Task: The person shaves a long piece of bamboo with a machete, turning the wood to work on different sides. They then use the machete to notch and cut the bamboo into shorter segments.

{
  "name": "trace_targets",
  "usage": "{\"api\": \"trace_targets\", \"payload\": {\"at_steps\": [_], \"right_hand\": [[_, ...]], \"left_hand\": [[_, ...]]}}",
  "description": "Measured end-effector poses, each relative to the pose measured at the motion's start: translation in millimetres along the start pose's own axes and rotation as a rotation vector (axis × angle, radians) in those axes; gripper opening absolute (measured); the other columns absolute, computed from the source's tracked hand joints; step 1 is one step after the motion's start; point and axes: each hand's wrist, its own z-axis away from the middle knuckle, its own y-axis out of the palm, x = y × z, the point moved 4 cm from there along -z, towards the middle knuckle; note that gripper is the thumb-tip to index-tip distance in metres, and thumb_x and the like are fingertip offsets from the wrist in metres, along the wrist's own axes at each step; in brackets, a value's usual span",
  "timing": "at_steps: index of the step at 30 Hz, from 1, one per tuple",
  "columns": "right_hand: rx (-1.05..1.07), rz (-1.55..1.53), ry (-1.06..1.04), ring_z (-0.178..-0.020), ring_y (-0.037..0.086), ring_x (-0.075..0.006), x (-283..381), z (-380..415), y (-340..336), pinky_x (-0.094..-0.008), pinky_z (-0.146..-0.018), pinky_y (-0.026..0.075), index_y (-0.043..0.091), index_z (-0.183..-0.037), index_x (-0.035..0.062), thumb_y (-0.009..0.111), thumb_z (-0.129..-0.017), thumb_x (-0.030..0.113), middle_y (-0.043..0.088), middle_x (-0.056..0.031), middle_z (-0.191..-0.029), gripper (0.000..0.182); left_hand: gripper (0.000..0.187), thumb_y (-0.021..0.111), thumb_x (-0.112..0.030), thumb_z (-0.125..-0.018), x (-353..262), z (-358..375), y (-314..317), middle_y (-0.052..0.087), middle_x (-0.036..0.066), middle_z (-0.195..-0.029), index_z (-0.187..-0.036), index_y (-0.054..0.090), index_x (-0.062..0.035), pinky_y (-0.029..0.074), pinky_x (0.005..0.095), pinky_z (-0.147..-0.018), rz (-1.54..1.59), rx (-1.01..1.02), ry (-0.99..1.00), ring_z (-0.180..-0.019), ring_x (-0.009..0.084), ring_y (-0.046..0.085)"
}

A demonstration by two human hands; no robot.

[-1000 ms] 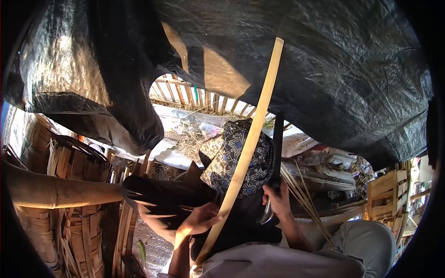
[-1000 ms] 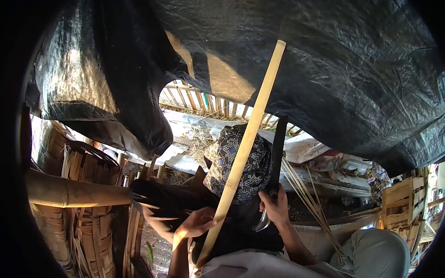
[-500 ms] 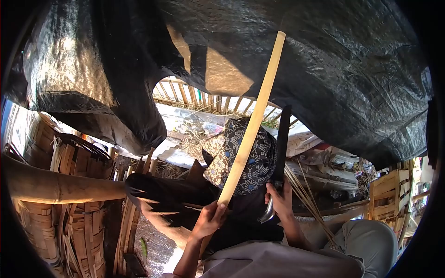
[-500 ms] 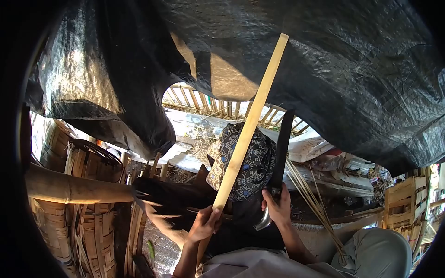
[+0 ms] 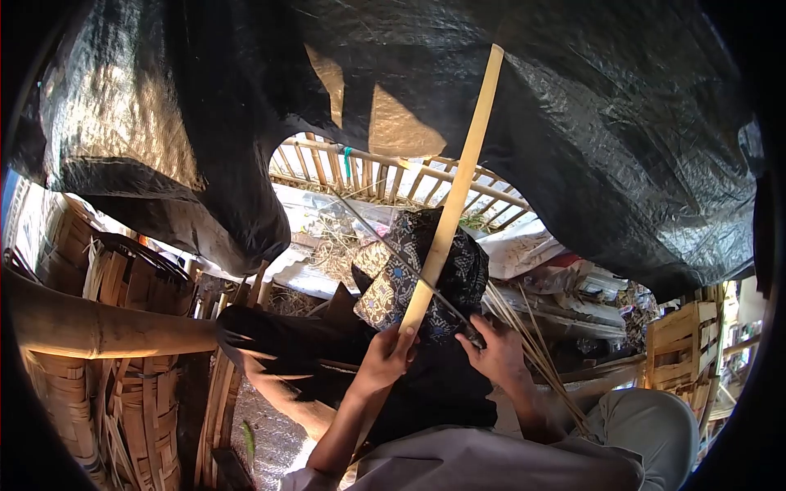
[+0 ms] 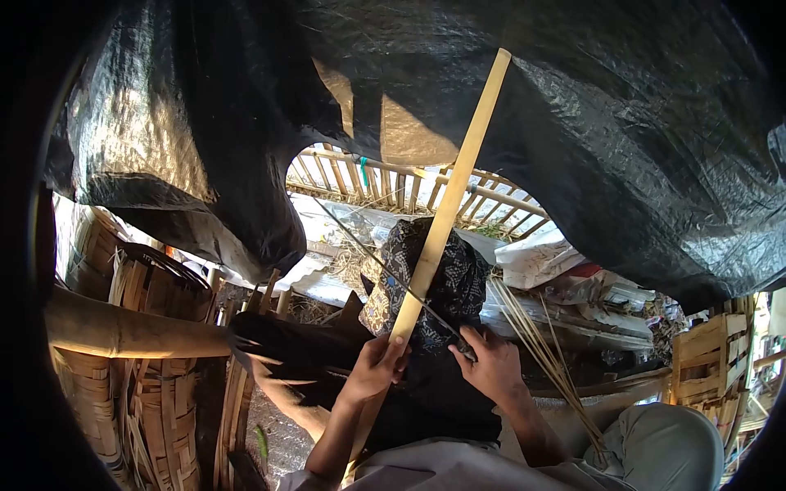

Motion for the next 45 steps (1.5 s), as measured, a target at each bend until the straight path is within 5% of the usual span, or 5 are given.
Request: {"api": "trace_targets", "payload": {"at_steps": [9, 11, 16, 38, 45], "right_hand": [[0.077, -0.283, 0.156, -0.056, 0.058, -0.0349, 6, -10, 7, -0.0367, -0.05, 0.046, 0.046, -0.103, -0.0009, 0.065, -0.083, 0.031, 0.058, -0.0146, -0.062, 0.042], [0.38, -0.79, 0.626, -0.053, 0.056, -0.0354, 0, -4, 19, -0.0364, -0.049, 0.044, 0.046, -0.1, -0.0017, 0.061, -0.086, 0.024, 0.055, -0.0146, -0.059, 0.033], [0.161, -0.514, 0.172, -0.053, 0.056, -0.0337, 3, -3, 10, -0.0376, -0.048, 0.043, 0.05, -0.094, -0.0016, 0.056, -0.087, 0.014, 0.053, -0.0164, -0.059, 0.018], [0.414, -0.181, -0.005, -0.064, 0.063, -0.0322, 21, 3, 6, -0.0404, -0.056, 0.049, 0.05, -0.1, 0.0024, 0.067, -0.078, 0.041, 0.061, -0.0166, -0.07, 0.048], [0.5, -0.199, -0.022, -0.056, 0.061, -0.0313, 20, 5, 11, -0.0388, -0.05, 0.047, 0.052, -0.096, 0.0026, 0.067, -0.079, 0.04, 0.058, -0.0126, -0.064, 0.044]], "left_hand": [[0.037, 0.043, -0.037, -0.096, 7, 3, -12, 0.032, -0.005, -0.052, -0.08, 0.05, -0.0048, 0.026, 0.0212, -0.035, 0.365, 0.142, -0.394, -0.037, 0.0044, 0.028], [0.036, 0.04, -0.037, -0.097, 19, 0, -13, 0.031, -0.005, -0.05, -0.081, 0.049, -0.0058, 0.025, 0.0205, -0.033, 0.607, 0.295, -0.426, -0.034, 0.0041, 0.026], [0.035, 0.033, -0.038, -0.098, 20, 2, 11, 0.034, -0.005, -0.048, -0.079, 0.043, -0.0092, 0.025, 0.0176, -0.027, 1.231, 0.592, -0.51, -0.029, 0.0031, 0.026], [0.032, 0.04, -0.032, -0.097, 23, 9, 12, 0.037, -0.002, -0.05, -0.076, 0.047, -0.0082, 0.023, 0.0197, -0.033, 0.538, 0.032, -0.349, -0.034, 0.0066, 0.03], [0.031, 0.04, -0.031, -0.097, 42, 9, -1, 0.048, 0.003, -0.066, -0.089, 0.052, -0.0037, 0.039, 0.0227, -0.049, 0.588, 0.326, -0.186, -0.054, 0.01, 0.045]]}}
